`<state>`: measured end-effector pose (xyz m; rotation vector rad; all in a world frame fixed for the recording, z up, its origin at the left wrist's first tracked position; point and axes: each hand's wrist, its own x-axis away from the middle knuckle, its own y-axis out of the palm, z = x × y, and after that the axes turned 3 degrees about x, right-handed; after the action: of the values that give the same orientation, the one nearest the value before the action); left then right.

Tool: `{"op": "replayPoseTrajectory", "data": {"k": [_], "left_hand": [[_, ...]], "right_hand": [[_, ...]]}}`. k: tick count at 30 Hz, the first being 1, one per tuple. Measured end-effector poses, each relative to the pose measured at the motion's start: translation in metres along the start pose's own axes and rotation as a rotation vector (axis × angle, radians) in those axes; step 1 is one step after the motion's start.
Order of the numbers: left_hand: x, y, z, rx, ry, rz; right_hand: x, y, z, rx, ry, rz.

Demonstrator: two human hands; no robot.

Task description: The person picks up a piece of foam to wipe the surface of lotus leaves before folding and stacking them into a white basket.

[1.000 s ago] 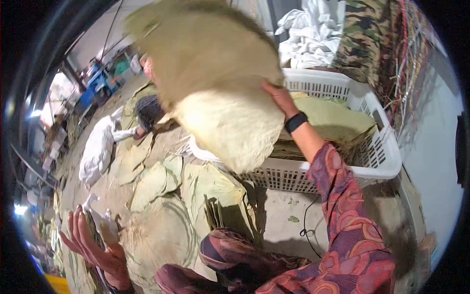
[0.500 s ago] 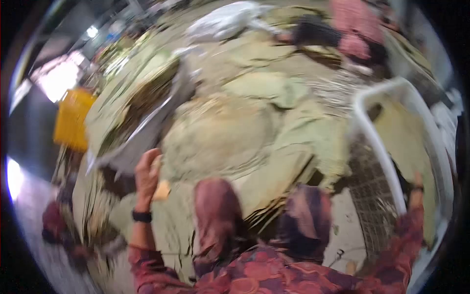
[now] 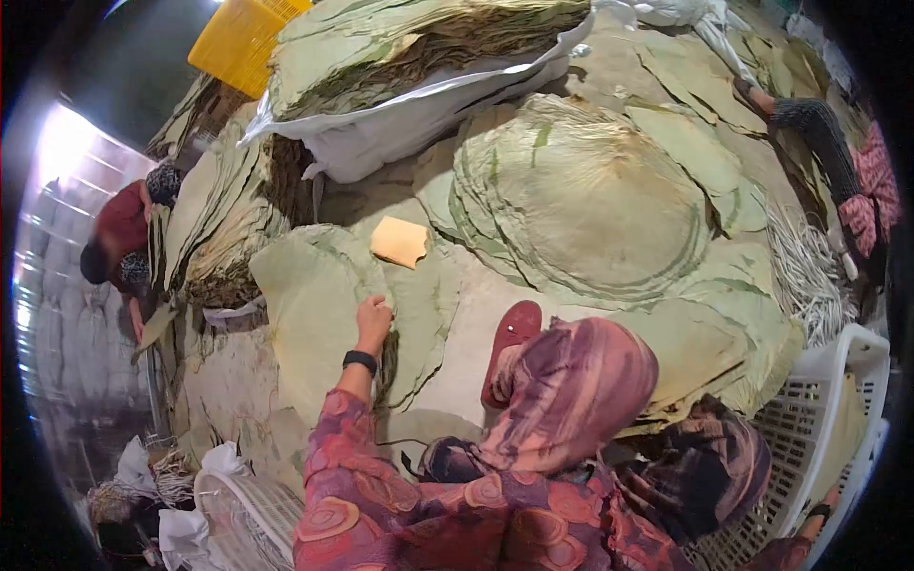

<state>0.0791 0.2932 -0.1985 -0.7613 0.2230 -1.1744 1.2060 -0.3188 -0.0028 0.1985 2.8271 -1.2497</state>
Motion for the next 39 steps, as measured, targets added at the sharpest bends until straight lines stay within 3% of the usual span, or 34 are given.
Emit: {"op": "replayPoseTrajectory", "data": {"k": [2,3,4,6,7,8,10,13,15,18,20,23,28,35,37,39], "left_hand": [[-0.037,0.023,-0.031,-0.100,0.168,0.065],[-0.034,0.020,-0.002,-0.018,0.008,-0.027],[-0.063,0.029,-0.024,-0.014,-0.007,-0.026],[-0.129,0.052,-0.092,0.891,-0.454,-0.448],[-0.091,0.053,-0.014,0.747,-0.588,-0.124],[-0.093,0.059,-0.002,0.747,-0.590,-0.128],[-0.105,0.072,0.006,0.929,-0.622,0.042],[-0.137,0.085,-0.001,0.946,-0.612,0.058],[-0.141,0.088,0.012,1.008,-0.638,0.130],[-0.151,0.094,0.027,0.773,-0.638,0.271],[-0.184,0.106,-0.017,0.657,-0.599,0.206],[-0.198,0.116,-0.020,0.634,-0.507,0.226],[-0.179,0.113,0.039,0.816,-0.522,0.290],[-0.204,0.127,0.007,0.828,-0.446,0.233],[-0.202,0.131,0.003,1.142,-0.407,0.184],[-0.191,0.123,0.008,1.227,-0.394,0.112]], "right_hand": [[0.027,0.016,-0.063,0.040,-0.110,0.075],[0.042,0.026,-0.091,0.030,-0.165,0.080],[0.068,0.043,-0.125,-0.011,-0.217,0.046],[0.145,0.072,-0.197,-0.128,-0.326,-0.121],[0.214,0.083,-0.243,-0.212,-0.418,-0.277],[0.275,0.095,-0.284,-0.296,-0.505,-0.430],[0.319,0.123,-0.321,-0.334,-0.759,-0.654],[0.429,0.152,-0.401,-0.325,-0.668,-0.724],[0.460,0.169,-0.429,-0.340,-0.670,-0.806],[0.486,0.200,-0.451,-0.350,-0.630,-0.881],[0.487,0.217,-0.455,-0.361,-0.567,-1.036],[0.510,0.231,-0.461,-0.385,-0.559,-1.082],[0.544,0.246,-0.471,-0.382,-0.446,-1.108],[0.564,0.260,-0.466,-0.381,-0.355,-1.238],[0.571,0.260,-0.468,-0.356,-0.357,-1.249],[0.574,0.260,-0.467,-0.327,-0.353,-1.258]]}}
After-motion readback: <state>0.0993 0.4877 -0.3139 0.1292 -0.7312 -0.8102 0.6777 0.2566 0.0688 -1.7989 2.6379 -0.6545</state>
